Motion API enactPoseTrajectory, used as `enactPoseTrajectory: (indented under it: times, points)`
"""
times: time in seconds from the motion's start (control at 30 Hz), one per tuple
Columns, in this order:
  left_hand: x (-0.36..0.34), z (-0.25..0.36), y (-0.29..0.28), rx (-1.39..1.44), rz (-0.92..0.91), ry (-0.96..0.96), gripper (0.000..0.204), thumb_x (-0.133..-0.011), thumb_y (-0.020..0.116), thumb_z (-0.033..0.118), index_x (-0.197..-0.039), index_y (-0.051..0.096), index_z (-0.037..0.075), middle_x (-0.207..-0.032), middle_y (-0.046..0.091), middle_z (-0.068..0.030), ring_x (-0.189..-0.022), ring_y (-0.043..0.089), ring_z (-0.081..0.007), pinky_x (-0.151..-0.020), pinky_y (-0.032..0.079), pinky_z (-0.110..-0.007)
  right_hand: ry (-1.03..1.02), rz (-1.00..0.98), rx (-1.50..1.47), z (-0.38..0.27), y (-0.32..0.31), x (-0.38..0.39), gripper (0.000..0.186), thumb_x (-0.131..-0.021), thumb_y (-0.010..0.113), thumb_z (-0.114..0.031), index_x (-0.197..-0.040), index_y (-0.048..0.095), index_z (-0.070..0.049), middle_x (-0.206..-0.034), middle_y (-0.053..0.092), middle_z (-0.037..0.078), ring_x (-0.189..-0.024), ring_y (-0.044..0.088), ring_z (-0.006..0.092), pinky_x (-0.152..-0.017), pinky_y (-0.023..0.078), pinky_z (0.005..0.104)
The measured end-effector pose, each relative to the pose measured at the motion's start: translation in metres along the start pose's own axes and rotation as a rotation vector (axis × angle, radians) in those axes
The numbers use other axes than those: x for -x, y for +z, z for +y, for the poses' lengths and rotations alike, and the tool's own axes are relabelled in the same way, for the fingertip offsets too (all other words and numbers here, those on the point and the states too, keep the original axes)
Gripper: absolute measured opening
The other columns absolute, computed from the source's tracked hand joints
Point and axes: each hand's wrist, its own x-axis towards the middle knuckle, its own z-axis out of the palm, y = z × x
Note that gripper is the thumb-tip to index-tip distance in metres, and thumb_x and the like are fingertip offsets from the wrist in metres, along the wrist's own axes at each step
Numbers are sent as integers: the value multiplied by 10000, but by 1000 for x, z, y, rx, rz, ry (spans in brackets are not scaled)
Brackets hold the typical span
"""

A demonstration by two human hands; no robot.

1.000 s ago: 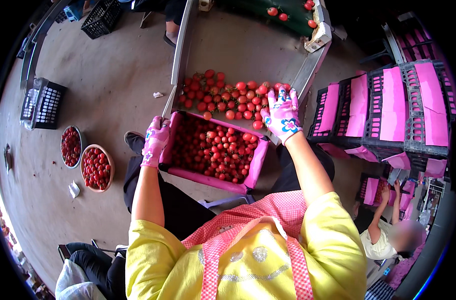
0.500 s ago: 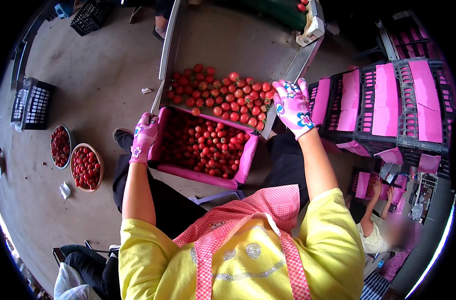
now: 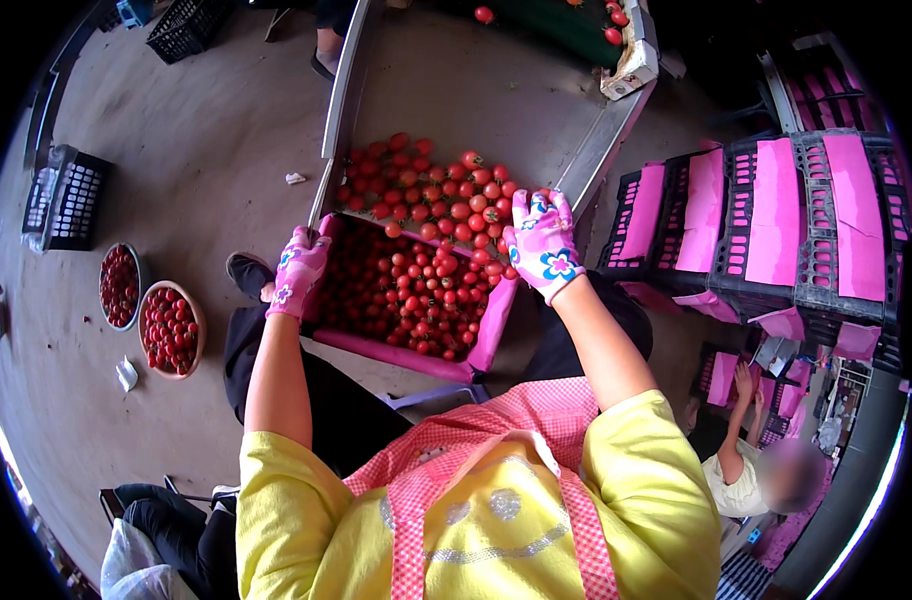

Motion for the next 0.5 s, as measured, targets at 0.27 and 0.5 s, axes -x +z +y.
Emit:
enactPoseTrajectory:
  times: [0.27,0.5]
  points:
    - [-1,-4,2,-12,3,-2,388,-858,585,355,-1087,532,47,-1029,635,-211,-1029,586,-389,-850,460,-448,17,172,-442,-8,-15,-16,498,-846,606,-258,-1299,491,-86,-1234,540,174,-1100,537,352,-986,391,436]
    - [9,13,-1,-35,33,-23,419,-858,574,359,-1117,514,36,-1048,625,-228,-1027,586,-399,-870,455,-459,85,0,-782,-48,22,-27,454,-820,644,-287,-1229,557,-108,-1197,537,158,-1093,516,370,-956,415,446]
